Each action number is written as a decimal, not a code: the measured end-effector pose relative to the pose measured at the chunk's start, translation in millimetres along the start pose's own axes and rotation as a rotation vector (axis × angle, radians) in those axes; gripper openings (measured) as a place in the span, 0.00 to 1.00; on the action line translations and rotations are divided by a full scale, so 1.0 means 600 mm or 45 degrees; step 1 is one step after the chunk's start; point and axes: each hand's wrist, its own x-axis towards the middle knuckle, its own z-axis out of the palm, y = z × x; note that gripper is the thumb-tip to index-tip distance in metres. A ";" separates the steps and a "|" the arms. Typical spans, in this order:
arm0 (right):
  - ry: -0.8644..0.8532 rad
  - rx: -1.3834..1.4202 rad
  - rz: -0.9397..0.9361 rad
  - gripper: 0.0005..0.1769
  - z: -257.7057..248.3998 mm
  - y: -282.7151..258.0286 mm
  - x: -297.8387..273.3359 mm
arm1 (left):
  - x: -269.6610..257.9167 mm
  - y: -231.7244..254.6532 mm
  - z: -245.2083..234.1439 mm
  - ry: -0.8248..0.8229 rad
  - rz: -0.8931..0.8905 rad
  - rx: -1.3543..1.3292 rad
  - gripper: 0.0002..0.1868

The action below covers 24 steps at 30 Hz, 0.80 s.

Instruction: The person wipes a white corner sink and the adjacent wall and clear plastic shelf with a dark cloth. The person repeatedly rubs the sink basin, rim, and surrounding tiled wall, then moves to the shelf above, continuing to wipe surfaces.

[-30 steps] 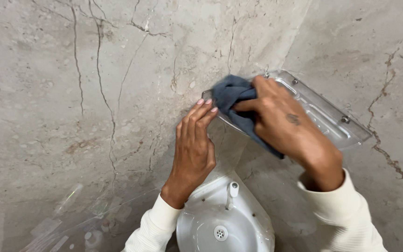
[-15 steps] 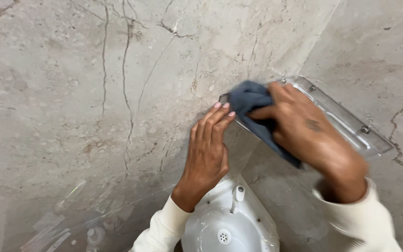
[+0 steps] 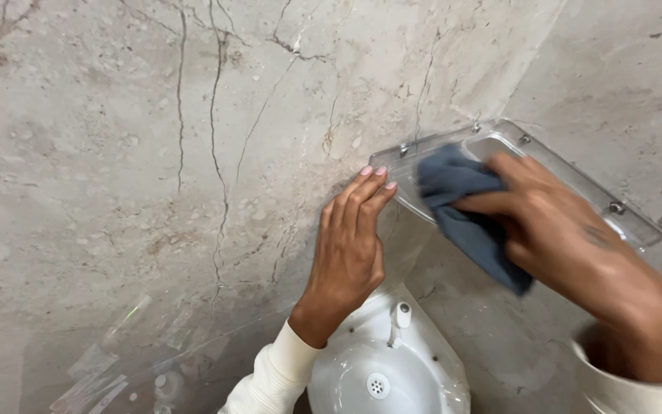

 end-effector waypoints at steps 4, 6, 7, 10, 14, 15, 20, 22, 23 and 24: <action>-0.305 -0.078 0.577 0.24 -0.007 0.033 -0.075 | -0.007 -0.002 0.001 -0.028 -0.005 -0.005 0.41; -0.035 0.127 0.616 0.17 -0.020 0.027 -0.102 | -0.006 -0.004 0.002 -0.024 -0.010 -0.006 0.41; -0.078 0.091 0.683 0.20 -0.024 0.017 -0.105 | -0.006 -0.003 0.004 -0.018 -0.010 -0.007 0.40; -0.025 -0.033 0.609 0.30 -0.016 -0.044 -0.093 | -0.006 0.005 0.007 -0.002 -0.022 0.014 0.38; 0.310 -0.126 0.079 0.22 -0.003 -0.106 -0.049 | 0.000 0.010 0.010 0.045 -0.025 0.031 0.35; 0.348 -0.117 0.017 0.19 -0.008 -0.107 -0.040 | 0.001 0.009 0.010 0.041 -0.025 0.021 0.35; 0.137 -0.026 0.294 0.20 -0.057 -0.088 -0.048 | -0.002 0.007 0.008 0.042 -0.028 -0.007 0.35; 0.226 -0.049 0.278 0.19 -0.056 -0.095 -0.049 | -0.003 0.008 0.009 0.056 -0.034 -0.010 0.35; 0.283 0.020 0.267 0.17 -0.045 -0.106 -0.049 | -0.003 0.009 0.010 0.057 -0.028 -0.016 0.34; 0.339 0.090 0.255 0.15 -0.030 -0.118 -0.045 | -0.002 0.011 0.011 0.073 -0.029 0.003 0.34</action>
